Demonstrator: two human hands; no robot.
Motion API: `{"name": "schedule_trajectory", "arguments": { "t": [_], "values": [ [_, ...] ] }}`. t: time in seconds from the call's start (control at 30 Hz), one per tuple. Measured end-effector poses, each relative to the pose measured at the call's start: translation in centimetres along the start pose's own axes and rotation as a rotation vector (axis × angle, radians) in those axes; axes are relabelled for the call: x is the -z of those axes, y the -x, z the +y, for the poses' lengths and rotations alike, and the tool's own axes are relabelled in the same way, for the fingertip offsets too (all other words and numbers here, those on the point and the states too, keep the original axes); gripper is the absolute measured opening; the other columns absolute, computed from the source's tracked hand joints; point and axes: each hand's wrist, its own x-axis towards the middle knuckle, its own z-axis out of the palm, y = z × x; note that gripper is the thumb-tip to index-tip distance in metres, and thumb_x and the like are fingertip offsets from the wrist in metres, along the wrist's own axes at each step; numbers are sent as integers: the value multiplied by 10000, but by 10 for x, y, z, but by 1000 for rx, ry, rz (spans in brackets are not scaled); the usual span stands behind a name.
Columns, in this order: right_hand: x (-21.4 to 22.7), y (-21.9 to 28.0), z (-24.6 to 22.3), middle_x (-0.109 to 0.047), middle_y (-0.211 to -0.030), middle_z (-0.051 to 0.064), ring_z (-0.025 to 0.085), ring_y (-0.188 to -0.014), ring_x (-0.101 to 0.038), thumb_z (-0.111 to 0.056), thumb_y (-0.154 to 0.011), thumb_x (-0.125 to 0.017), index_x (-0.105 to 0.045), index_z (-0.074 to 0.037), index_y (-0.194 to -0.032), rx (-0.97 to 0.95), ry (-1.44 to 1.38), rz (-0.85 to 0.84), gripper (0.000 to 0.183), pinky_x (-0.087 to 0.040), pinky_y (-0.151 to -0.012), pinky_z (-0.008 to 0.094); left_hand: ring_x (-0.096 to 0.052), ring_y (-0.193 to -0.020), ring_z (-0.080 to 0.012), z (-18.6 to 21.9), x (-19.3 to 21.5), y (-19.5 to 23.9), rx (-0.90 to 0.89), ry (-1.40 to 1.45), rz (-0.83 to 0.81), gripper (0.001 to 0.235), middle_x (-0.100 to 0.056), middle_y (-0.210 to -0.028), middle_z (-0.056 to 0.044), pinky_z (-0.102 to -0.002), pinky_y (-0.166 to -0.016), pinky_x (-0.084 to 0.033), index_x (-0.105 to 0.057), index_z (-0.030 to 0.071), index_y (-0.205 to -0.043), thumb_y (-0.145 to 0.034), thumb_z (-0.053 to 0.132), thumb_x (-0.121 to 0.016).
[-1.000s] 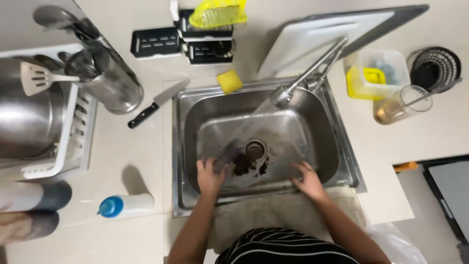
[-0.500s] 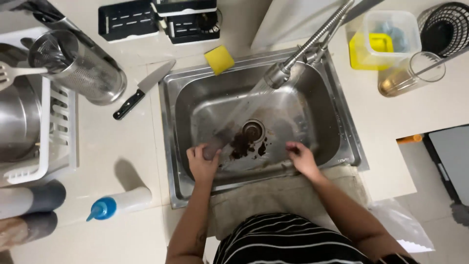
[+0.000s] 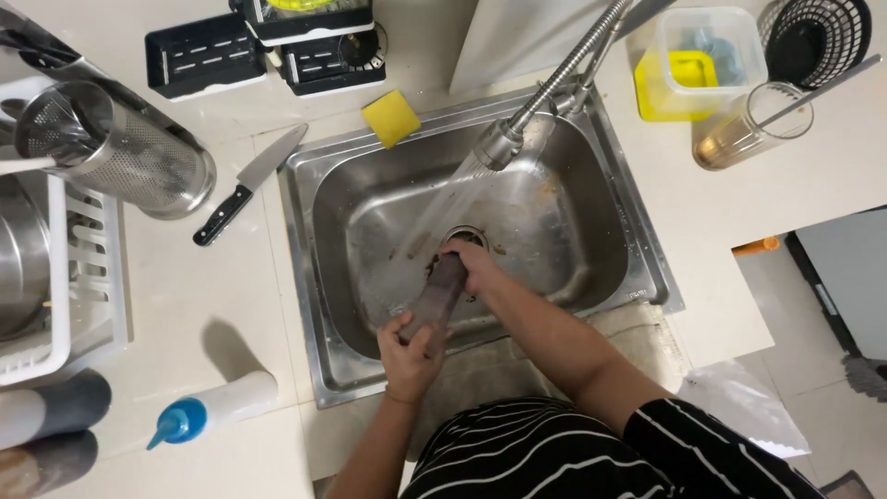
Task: Washing and rinsing a plastic squeeze bottle and its cap in a kitchen sink using a sponge.
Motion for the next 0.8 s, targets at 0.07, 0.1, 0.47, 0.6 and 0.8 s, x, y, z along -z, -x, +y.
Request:
{"name": "schedule_trajectory", "arguments": {
  "t": [0.07, 0.1, 0.47, 0.6, 0.8],
  "values": [
    [15, -17, 10, -362, -1501, 327, 506, -1333, -483, -147, -709, -945, -382, 27, -1522, 234, -35, -123, 1004, -414, -1004, 734, -657, -1092, -387, 6, -10, 15, 1134, 316, -95, 718, -620, -1128, -206, -516, -870, -512, -459, 134, -1257, -758, 400, -900],
    [3, 30, -4, -362, -1501, 327, 506, -1333, -483, -147, -709, -945, -382, 27, -1522, 225, -26, -116, 1004, -414, -1004, 734, -657, -1092, -387, 10, -12, 9, 1148, 316, -94, 718, -620, -1128, -206, -516, -870, -512, -459, 134, -1257, -758, 400, -900],
    [40, 67, -25, -470, -833, 106, 230, -623, -437, -921, -695, -681, -416, -18, -1460, 23, 513, -189, 1213, -369, -536, 382, -640, -1071, -405, 11, 41, -57, 1111, 330, -256, 747, -545, -1187, -161, -512, -856, -525, -548, 148, -1231, -705, 503, -941],
    [28, 88, -22, -662, -902, 160, 239, -692, -623, -727, -696, -893, -471, 67, -1442, 68, 655, -179, 1169, -532, -583, 370, -664, -1011, -323, 22, 60, -56, 531, 102, -274, 595, -549, -1116, -84, -389, -810, -566, -642, 141, -1174, -721, 384, -943],
    [31, 77, -7, -580, -1014, 166, 310, -840, -594, -157, -718, -701, -617, -138, -1222, 46, -133, -610, 511, -510, -1036, 561, -649, -1019, -357, 21, 68, -56, 616, 43, -47, 630, -541, -1121, -79, -445, -820, -543, -617, 168, -1168, -679, 357, -966]
  ]
}}
